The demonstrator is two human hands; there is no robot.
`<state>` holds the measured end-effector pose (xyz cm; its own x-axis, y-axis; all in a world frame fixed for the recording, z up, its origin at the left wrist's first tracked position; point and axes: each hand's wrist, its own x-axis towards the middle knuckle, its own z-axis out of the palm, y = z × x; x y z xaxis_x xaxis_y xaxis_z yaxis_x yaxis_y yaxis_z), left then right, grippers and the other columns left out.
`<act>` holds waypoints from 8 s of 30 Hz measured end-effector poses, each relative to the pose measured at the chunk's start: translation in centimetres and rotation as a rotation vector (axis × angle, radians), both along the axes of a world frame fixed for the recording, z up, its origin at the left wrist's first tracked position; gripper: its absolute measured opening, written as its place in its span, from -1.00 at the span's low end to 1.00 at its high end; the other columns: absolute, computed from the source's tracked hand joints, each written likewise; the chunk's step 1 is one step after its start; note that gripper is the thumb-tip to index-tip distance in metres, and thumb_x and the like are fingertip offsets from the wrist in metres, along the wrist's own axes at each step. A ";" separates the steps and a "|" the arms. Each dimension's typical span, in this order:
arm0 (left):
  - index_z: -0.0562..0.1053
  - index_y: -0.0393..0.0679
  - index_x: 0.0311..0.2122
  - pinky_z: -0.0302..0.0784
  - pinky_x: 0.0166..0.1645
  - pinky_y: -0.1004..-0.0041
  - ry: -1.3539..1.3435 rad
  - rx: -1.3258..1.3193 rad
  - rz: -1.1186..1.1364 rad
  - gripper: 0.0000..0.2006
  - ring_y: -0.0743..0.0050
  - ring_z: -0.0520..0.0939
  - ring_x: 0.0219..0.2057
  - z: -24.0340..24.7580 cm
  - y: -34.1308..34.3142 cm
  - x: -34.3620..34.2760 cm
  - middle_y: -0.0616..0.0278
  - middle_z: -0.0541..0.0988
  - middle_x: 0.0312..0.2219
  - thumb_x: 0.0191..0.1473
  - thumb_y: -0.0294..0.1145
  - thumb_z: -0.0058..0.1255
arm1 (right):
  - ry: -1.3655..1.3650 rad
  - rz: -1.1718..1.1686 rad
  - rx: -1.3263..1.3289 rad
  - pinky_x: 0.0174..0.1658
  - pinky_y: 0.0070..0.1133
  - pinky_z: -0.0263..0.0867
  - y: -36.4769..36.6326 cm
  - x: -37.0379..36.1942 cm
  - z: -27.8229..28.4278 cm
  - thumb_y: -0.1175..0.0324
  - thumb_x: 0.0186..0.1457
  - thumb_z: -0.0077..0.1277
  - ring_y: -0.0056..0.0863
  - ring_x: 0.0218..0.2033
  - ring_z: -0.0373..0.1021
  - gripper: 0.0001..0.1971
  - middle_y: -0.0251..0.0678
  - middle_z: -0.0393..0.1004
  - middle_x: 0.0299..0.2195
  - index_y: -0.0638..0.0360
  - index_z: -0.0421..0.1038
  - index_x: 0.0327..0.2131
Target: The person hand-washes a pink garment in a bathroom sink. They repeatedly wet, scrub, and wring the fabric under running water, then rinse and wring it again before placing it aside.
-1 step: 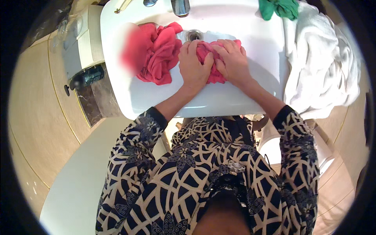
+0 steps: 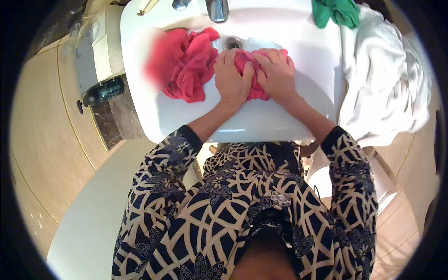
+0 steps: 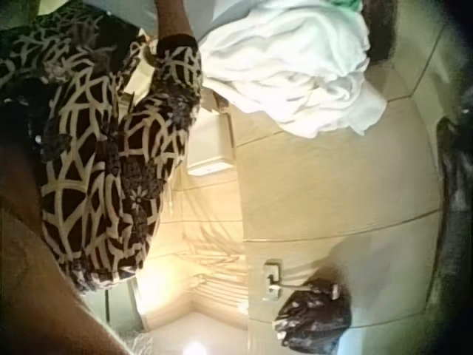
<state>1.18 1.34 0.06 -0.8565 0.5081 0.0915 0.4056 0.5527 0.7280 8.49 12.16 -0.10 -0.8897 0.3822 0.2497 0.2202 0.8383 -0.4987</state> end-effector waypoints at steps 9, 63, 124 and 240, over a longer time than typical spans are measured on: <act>0.43 -0.10 -0.30 0.36 -0.23 0.23 -0.145 0.011 0.309 -0.74 0.06 0.47 -0.30 -6.1 2.3 -4.8 0.06 0.45 -0.35 -0.08 -0.21 -0.14 | 0.203 -0.039 0.034 -0.47 -0.41 0.19 3.3 -7.2 -4.8 0.34 -0.23 -0.09 -0.35 -0.52 0.33 -0.90 -0.34 0.38 -0.62 0.09 0.38 -0.64; 0.43 -0.14 -0.29 0.25 -0.09 0.22 -0.040 -0.106 0.032 -0.76 0.06 0.39 -0.19 -2.2 1.7 -0.6 0.06 0.42 -0.24 -0.09 -0.30 -0.13 | -0.049 0.132 0.138 -0.35 -0.35 0.12 1.9 -1.8 -1.4 0.26 -0.19 -0.05 -0.40 -0.34 0.30 -0.83 -0.35 0.35 -0.47 0.11 0.33 -0.49; 0.41 -0.11 -0.27 0.22 -0.18 0.14 0.026 -0.110 -0.068 -0.72 0.13 0.36 -0.15 -2.4 1.0 -0.7 0.09 0.42 -0.27 -0.10 -0.21 -0.14 | 0.045 0.104 0.187 -0.23 -0.25 0.12 1.1 -1.4 -1.5 0.26 -0.23 -0.09 -0.44 -0.27 0.27 -0.80 -0.39 0.38 -0.38 0.15 0.41 -0.52; 0.42 -0.18 -0.39 0.36 -0.23 0.20 -0.262 0.135 0.136 -0.73 -0.05 0.48 -0.37 -0.3 3.2 -9.1 -0.03 0.50 -0.48 -0.11 -0.19 -0.13 | 0.300 -0.262 -1.286 -0.32 -0.71 0.25 6.8 -6.7 0.3 0.32 -0.04 -0.09 -0.64 -0.45 0.32 -0.79 -0.36 0.41 -0.51 0.30 0.39 -0.46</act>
